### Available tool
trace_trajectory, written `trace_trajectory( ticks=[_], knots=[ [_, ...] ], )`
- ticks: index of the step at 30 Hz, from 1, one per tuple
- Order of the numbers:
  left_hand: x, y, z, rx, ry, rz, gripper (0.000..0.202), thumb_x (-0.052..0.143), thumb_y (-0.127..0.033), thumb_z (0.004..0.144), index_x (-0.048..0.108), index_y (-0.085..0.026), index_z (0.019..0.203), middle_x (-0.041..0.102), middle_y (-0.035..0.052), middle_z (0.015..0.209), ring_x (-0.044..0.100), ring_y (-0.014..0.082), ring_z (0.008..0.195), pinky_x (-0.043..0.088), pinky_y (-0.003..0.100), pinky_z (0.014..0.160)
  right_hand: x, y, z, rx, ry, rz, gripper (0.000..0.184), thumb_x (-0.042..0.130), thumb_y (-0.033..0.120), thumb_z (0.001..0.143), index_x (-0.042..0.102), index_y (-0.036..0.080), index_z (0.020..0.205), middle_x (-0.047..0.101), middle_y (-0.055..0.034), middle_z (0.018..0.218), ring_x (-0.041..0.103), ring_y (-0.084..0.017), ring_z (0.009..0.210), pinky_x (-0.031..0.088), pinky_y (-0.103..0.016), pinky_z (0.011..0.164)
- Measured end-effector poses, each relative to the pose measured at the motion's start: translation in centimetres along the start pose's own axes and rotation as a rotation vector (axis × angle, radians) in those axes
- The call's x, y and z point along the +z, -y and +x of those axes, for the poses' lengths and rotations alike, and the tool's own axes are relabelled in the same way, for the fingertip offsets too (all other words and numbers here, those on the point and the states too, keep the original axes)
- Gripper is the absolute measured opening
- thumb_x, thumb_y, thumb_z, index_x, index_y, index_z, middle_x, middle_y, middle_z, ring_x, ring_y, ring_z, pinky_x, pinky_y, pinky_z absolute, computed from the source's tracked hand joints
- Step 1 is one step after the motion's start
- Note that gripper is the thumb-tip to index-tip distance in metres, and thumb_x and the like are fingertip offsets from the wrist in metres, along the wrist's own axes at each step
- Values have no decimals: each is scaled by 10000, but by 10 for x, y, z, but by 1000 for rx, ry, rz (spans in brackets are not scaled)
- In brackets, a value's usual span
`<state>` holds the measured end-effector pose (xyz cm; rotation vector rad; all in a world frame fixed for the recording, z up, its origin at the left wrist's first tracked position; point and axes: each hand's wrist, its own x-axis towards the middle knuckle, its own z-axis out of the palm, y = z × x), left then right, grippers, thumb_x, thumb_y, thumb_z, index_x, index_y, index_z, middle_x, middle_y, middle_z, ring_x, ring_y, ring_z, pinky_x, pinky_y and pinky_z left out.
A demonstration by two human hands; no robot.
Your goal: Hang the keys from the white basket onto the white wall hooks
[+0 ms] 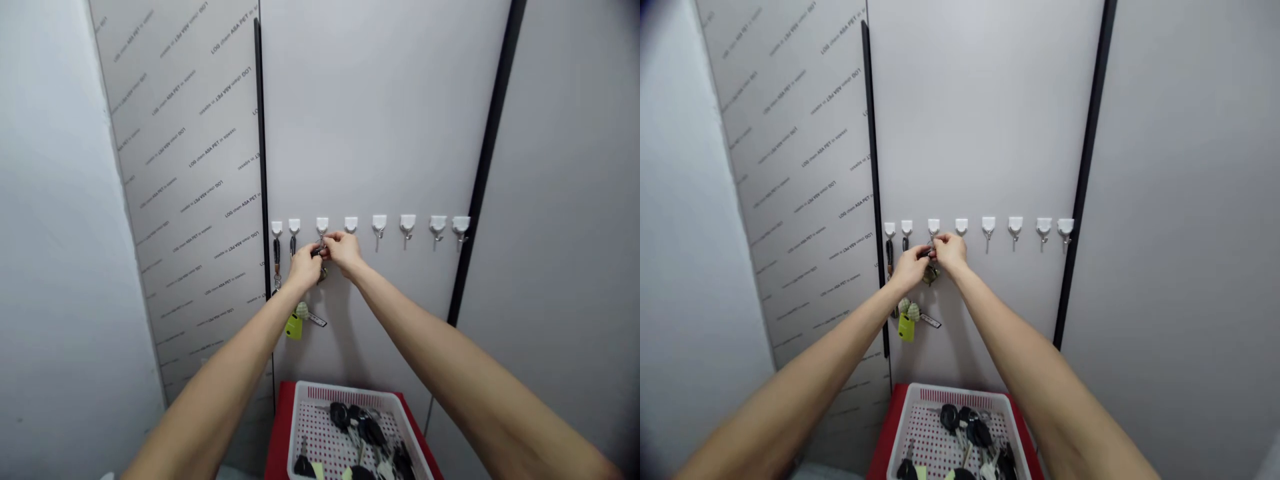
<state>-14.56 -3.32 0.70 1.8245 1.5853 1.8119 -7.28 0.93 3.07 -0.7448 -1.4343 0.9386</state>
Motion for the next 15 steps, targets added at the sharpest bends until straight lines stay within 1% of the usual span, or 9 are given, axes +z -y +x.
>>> trace_trajectory(
  ticks=[3,5,6,7,8,11,12,13,15],
  knots=[
    [0,9,-17,-5,-13,-3,339,399,-41,583,505,-103,899,535,75,879,478,142,799,341,284,774,-9,-12,-9,-23,-24,-33,129,409,80,609,487,130,699,486,39,504,465,-43,402,406,-177,404],
    [2,16,-39,12,-11,-17,337,410,-66,597,485,-108,923,521,69,896,474,132,801,349,268,762,-22,-28,-24,-70,-50,-83,155,413,108,614,492,133,745,514,19,604,482,-42,441,406,-176,427],
    [3,21,-54,17,14,-26,330,416,-83,606,478,-115,930,514,65,904,470,127,806,354,259,753,-30,-39,-34,-83,-47,-126,166,414,129,618,495,134,763,522,10,642,487,-45,457,404,-178,434],
    [5,27,-70,17,59,-35,322,420,-102,616,472,-122,934,509,60,909,467,123,812,360,250,742,-40,-53,-48,-80,-16,-185,177,416,153,623,500,133,778,528,3,654,491,-50,467,402,-182,442],
    [8,35,-89,9,118,-40,314,420,-119,626,466,-131,936,506,55,911,465,120,817,366,243,732,-51,-69,-64,-60,44,-257,187,416,177,629,507,129,785,533,0,638,492,-59,472,401,-189,453],
    [21,65,-146,-92,312,13,296,411,-146,644,458,-148,936,504,47,902,466,114,809,374,240,717,-85,-123,-122,48,320,-513,203,406,224,644,536,121,761,548,-12,566,500,-94,519,401,-225,527],
    [27,76,-163,-136,370,63,293,411,-145,641,460,-149,930,506,47,897,466,115,806,372,244,721,-95,-140,-141,75,391,-592,196,407,219,643,545,128,748,567,-26,622,509,-107,580,399,-235,574],
    [33,87,-178,-170,424,122,293,413,-145,637,463,-148,926,505,47,899,461,120,815,366,250,733,-104,-156,-158,101,443,-676,191,405,211,642,551,132,737,576,-35,660,510,-119,622,393,-246,610],
    [46,105,-200,-194,521,243,304,423,-144,625,467,-144,925,498,51,915,437,135,858,339,259,774,-117,-179,-183,113,459,-844,204,409,188,634,556,133,763,573,-60,770,496,-145,733,369,-261,689]
  ],
)
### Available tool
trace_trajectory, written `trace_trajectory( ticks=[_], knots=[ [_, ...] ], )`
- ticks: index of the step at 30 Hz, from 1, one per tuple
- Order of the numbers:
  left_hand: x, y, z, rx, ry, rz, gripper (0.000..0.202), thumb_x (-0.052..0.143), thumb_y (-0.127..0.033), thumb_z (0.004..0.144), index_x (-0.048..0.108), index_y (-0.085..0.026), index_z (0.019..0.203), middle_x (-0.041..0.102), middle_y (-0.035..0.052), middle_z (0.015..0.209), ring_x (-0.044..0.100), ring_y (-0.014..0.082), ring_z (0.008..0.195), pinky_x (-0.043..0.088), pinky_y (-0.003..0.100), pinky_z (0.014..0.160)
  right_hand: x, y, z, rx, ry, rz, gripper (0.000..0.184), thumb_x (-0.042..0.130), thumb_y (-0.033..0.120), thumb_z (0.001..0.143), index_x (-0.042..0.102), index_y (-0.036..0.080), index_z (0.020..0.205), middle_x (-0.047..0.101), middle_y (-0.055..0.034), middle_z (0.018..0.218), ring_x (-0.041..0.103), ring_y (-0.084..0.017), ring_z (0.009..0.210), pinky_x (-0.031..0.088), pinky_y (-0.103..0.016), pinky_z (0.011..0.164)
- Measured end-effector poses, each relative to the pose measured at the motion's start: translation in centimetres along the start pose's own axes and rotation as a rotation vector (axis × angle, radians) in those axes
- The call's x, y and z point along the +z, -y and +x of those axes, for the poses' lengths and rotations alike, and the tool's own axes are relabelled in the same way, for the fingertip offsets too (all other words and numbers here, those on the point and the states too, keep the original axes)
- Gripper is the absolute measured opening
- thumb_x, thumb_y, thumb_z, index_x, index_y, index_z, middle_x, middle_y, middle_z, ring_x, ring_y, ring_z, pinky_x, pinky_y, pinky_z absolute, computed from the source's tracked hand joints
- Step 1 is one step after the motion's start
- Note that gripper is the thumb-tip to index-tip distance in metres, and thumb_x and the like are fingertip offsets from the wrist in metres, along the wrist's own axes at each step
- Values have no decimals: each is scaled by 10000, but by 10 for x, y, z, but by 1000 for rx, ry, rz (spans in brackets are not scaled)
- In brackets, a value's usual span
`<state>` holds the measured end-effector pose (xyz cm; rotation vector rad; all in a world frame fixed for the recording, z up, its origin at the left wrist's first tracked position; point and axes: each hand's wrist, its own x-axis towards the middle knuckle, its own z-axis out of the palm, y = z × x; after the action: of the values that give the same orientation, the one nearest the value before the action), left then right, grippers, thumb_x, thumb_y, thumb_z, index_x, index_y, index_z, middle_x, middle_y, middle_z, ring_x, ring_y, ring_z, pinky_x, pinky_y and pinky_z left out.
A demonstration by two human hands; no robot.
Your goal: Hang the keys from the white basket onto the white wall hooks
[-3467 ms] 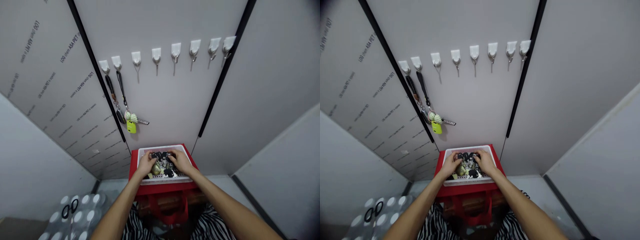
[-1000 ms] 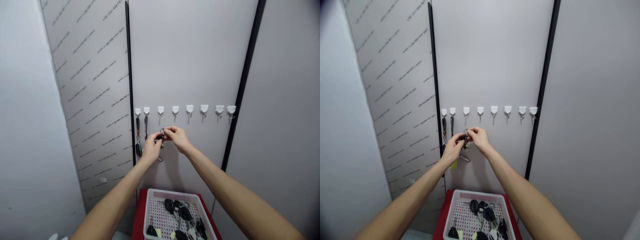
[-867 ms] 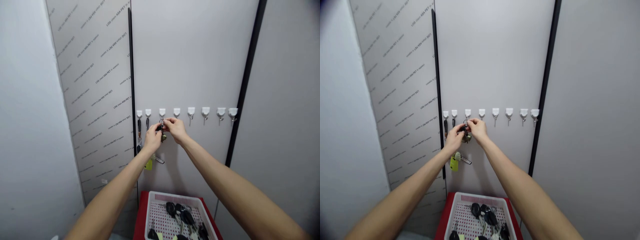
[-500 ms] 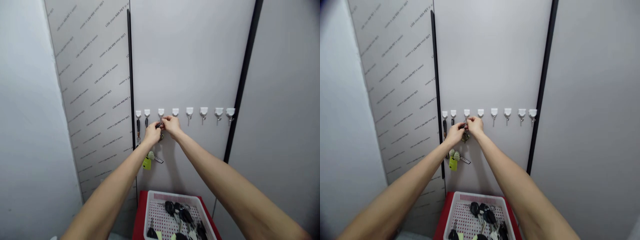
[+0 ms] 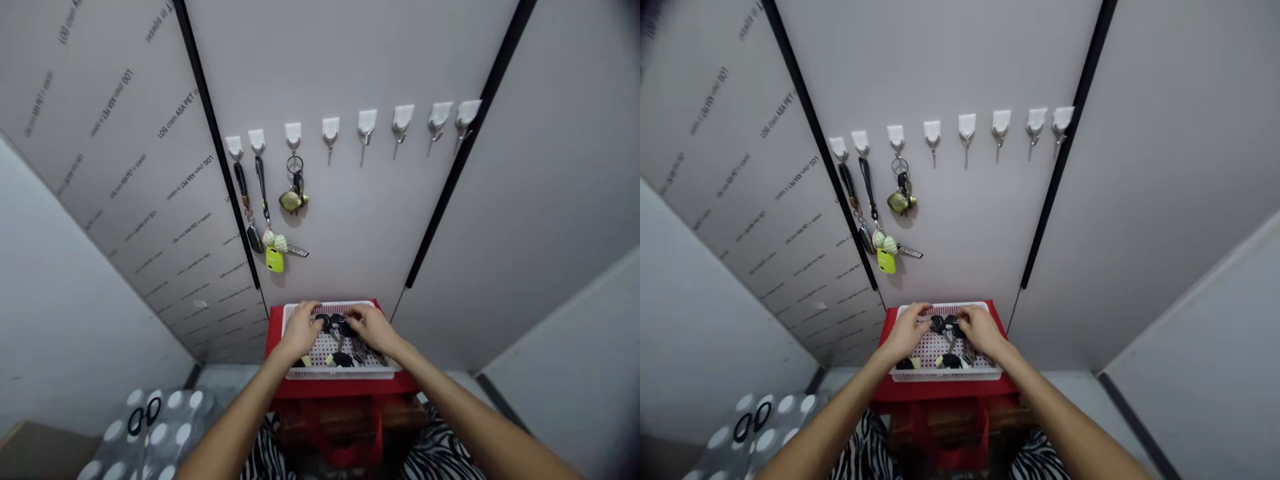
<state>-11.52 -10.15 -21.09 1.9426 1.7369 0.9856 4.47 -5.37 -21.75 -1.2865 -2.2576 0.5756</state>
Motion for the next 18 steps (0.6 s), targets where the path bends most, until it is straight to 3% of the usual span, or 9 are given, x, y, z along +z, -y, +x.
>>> trace_trajectory(
  ticks=[3,6,13,18],
  knots=[
    [26,13,-1,0,68,157,357,431,-139,609,450,-141,965,457,62,993,376,159,943,278,260,837,14,-13,-13,2,-27,-171,290,422,183,627,521,145,897,525,-77,918,437,-173,875,320,-276,772],
    [37,16,1,26,112,249,421,444,-143,595,410,-162,1014,427,50,1036,353,163,958,258,253,844,18,-11,-11,-22,2,-238,364,437,187,618,473,171,980,499,-72,965,408,-185,914,299,-286,786],
    [33,19,-1,-71,104,373,154,414,-187,611,493,-174,743,500,36,811,417,167,798,317,266,695,24,-15,-5,30,53,-145,302,400,204,640,507,142,915,530,-74,899,437,-156,856,299,-245,763],
    [29,21,-1,-122,70,395,187,340,-91,604,495,-175,666,512,35,761,425,169,773,305,279,666,27,-17,-6,34,51,-214,255,409,181,609,539,146,826,528,-81,851,434,-168,831,301,-256,731]
  ],
)
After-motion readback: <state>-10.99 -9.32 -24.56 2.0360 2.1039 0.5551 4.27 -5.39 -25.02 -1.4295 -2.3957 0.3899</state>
